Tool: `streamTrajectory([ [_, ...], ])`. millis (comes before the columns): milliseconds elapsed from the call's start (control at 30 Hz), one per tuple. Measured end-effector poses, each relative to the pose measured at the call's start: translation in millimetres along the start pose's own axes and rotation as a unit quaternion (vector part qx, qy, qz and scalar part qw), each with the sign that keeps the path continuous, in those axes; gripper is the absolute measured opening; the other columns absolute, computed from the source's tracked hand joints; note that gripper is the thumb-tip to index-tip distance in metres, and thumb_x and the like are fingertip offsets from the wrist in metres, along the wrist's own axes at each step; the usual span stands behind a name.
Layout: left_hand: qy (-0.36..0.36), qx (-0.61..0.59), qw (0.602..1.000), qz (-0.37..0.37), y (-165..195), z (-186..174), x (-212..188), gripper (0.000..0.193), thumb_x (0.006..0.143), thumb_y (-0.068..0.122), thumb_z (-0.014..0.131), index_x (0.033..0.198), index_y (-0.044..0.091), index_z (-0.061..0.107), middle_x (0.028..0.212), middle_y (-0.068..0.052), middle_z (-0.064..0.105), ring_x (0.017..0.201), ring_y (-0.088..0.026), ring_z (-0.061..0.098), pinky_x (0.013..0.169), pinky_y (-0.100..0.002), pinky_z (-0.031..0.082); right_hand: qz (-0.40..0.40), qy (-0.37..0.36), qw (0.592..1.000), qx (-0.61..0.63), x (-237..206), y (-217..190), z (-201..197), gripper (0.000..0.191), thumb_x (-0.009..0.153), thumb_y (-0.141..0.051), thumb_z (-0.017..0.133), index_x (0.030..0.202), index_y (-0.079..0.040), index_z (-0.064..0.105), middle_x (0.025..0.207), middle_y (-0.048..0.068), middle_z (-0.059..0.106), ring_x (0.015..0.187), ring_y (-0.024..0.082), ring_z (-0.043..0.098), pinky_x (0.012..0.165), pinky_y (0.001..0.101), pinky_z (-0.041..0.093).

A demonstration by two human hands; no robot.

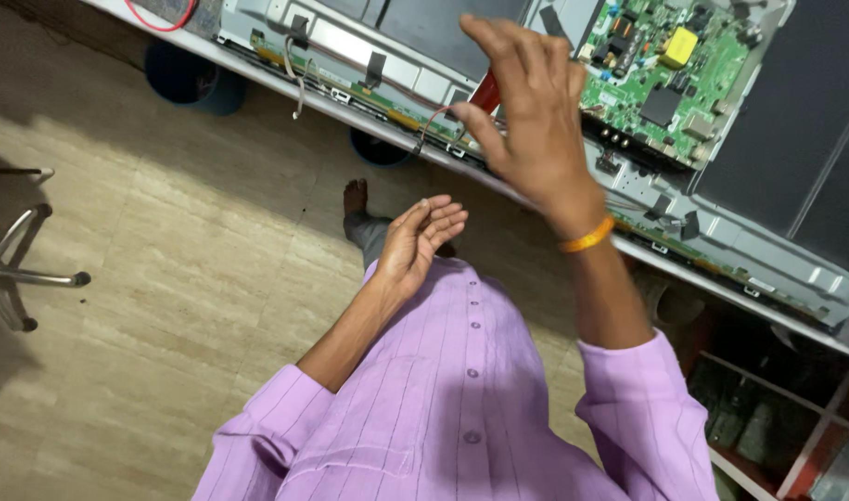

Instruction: The person uses a red screwdriver to tighten screws on the internal frame of a disassembled flat-screen TV. They then pick up a black plastic stand and align it with the back of the TV chassis.

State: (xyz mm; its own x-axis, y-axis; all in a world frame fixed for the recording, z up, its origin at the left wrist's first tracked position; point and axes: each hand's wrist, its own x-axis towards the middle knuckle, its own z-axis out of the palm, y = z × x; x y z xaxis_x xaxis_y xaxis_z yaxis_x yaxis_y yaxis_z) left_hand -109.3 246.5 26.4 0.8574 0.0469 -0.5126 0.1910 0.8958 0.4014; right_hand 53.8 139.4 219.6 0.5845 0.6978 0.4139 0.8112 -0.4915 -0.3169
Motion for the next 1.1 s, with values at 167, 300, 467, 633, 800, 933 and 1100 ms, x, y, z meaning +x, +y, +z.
streamTrajectory([
  [167,0.003,0.006,1.000,0.001,3,-1,-1,0.037,0.108,0.019,0.047,0.131,-0.009,0.055,0.124,-0.024,0.065,0.116,-0.033,0.067,0.103,-0.043,0.056,0.088,-0.019,0.992,-0.092,1,-3,1,0.055,0.093,-0.052,0.078,0.132,-0.017,0.066,0.087,-0.001,0.063,0.081,0.019,0.052,0.085,0.0439,0.038],
  [300,-0.005,0.014,1.000,0.010,3,-1,5,0.038,0.107,0.015,0.043,0.133,-0.011,0.053,0.127,-0.027,0.064,0.116,-0.034,0.067,0.102,-0.043,0.057,0.030,0.014,0.999,0.019,-1,-5,-6,0.054,0.099,-0.036,0.079,0.144,-0.012,0.058,0.105,0.007,0.062,0.101,0.024,0.052,0.092,0.0440,0.037],
  [467,0.010,0.012,1.000,0.015,-1,2,7,0.039,0.106,0.012,0.038,0.135,-0.011,0.051,0.128,-0.029,0.064,0.115,-0.036,0.068,0.100,-0.044,0.058,0.088,-0.031,0.991,-0.098,0,-4,-8,0.060,0.092,-0.050,0.081,0.141,-0.020,0.062,0.083,0.002,0.067,0.079,0.020,0.053,0.086,0.0448,0.037],
  [633,0.024,0.018,0.999,0.031,-1,8,8,0.035,0.109,0.013,0.037,0.135,-0.008,0.049,0.128,-0.028,0.064,0.116,-0.036,0.067,0.099,-0.043,0.058,0.014,-0.045,0.997,0.063,5,-5,-13,0.070,0.095,-0.035,0.075,0.158,-0.015,0.051,0.104,0.003,0.072,0.094,0.018,0.060,0.090,0.0404,0.038],
  [800,0.020,0.038,0.999,0.002,-1,10,5,0.041,0.111,0.025,0.039,0.132,-0.007,0.053,0.124,-0.024,0.068,0.108,-0.031,0.071,0.091,-0.040,0.061,0.129,-0.078,0.982,-0.110,3,-11,-6,0.066,0.094,-0.052,0.074,0.148,-0.021,0.055,0.095,0.001,0.073,0.084,0.018,0.059,0.087,0.0394,0.037],
  [933,0.003,0.067,0.998,0.015,-5,8,4,0.038,0.110,0.022,0.048,0.135,-0.006,0.056,0.120,-0.021,0.069,0.101,-0.027,0.072,0.085,-0.037,0.062,0.016,-0.015,0.998,0.057,-2,-8,-5,0.071,0.094,-0.035,0.075,0.157,-0.013,0.050,0.105,0.003,0.072,0.097,0.020,0.060,0.092,0.0404,0.037],
  [1100,0.033,0.058,0.998,0.015,-11,4,3,0.038,0.107,0.020,0.051,0.137,-0.005,0.055,0.122,-0.021,0.067,0.103,-0.028,0.072,0.087,-0.038,0.062,0.073,-0.039,0.993,-0.079,0,-8,-8,0.066,0.091,-0.042,0.077,0.148,-0.017,0.056,0.092,0.005,0.071,0.086,0.024,0.057,0.086,0.0422,0.037],
])
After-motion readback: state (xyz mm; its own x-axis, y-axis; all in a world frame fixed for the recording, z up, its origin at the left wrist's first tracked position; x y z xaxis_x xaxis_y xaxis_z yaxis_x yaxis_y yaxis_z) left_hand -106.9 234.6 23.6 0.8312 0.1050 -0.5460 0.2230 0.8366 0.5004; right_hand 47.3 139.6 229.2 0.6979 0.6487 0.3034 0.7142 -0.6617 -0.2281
